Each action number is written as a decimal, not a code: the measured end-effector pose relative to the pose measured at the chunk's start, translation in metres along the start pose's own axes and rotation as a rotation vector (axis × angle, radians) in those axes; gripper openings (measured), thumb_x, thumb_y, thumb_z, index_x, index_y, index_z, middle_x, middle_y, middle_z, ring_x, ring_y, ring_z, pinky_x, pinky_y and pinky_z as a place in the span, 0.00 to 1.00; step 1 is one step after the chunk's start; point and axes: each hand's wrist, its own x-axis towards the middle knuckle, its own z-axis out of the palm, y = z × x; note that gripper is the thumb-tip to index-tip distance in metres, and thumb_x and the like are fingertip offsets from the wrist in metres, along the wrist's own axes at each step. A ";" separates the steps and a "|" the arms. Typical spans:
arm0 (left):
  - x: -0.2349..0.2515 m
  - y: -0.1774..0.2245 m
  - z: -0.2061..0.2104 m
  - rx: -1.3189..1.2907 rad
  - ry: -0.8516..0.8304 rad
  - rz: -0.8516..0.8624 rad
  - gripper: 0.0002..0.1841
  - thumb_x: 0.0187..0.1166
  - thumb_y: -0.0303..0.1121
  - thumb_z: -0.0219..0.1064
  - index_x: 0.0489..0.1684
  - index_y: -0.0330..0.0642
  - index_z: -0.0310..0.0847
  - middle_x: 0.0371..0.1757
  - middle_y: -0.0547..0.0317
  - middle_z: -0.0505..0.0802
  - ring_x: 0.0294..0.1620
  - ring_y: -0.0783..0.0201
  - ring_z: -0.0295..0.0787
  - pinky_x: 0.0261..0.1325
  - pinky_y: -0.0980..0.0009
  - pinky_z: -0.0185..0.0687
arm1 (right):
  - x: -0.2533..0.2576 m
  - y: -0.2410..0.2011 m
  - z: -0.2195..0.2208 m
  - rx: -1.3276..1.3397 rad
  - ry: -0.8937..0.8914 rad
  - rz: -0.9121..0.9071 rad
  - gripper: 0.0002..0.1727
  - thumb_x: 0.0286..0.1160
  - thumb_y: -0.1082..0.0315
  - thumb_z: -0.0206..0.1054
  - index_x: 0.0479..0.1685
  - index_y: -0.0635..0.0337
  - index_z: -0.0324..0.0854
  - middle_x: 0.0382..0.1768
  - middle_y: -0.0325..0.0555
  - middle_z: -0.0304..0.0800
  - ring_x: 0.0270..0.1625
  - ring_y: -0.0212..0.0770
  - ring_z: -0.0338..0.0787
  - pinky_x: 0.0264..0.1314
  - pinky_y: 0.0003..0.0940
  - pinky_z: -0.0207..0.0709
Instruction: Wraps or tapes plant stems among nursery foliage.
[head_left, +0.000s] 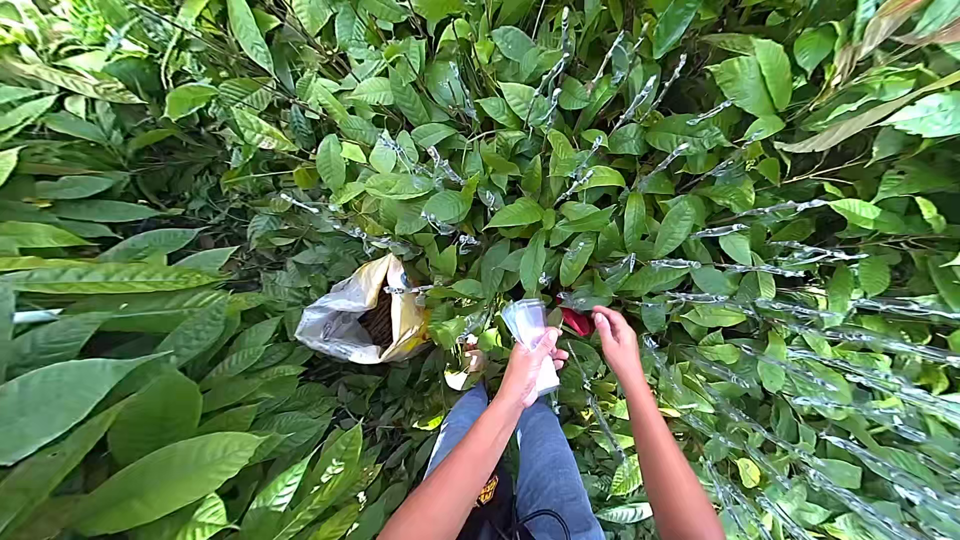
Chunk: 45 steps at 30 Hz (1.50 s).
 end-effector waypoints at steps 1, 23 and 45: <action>-0.002 -0.004 0.008 0.002 -0.013 -0.002 0.06 0.88 0.25 0.59 0.50 0.33 0.79 0.30 0.58 0.88 0.28 0.67 0.89 0.35 0.73 0.89 | -0.016 -0.009 0.005 0.229 0.001 -0.035 0.23 0.88 0.63 0.55 0.68 0.75 0.79 0.63 0.60 0.88 0.64 0.41 0.89 0.70 0.36 0.81; -0.009 -0.016 0.054 0.297 -0.316 0.376 0.06 0.77 0.22 0.67 0.46 0.34 0.85 0.35 0.68 0.93 0.25 0.80 0.81 0.33 0.83 0.80 | -0.050 -0.046 -0.066 -0.001 -0.187 -0.117 0.15 0.83 0.61 0.65 0.50 0.66 0.85 0.35 0.42 0.88 0.35 0.27 0.84 0.45 0.27 0.78; -0.004 -0.007 0.065 0.049 -0.175 0.276 0.07 0.83 0.21 0.59 0.34 0.41 0.75 0.18 0.70 0.81 0.15 0.78 0.72 0.24 0.83 0.73 | -0.053 -0.040 -0.101 -0.310 0.173 -0.217 0.17 0.87 0.62 0.59 0.45 0.66 0.90 0.36 0.49 0.93 0.37 0.39 0.90 0.46 0.40 0.84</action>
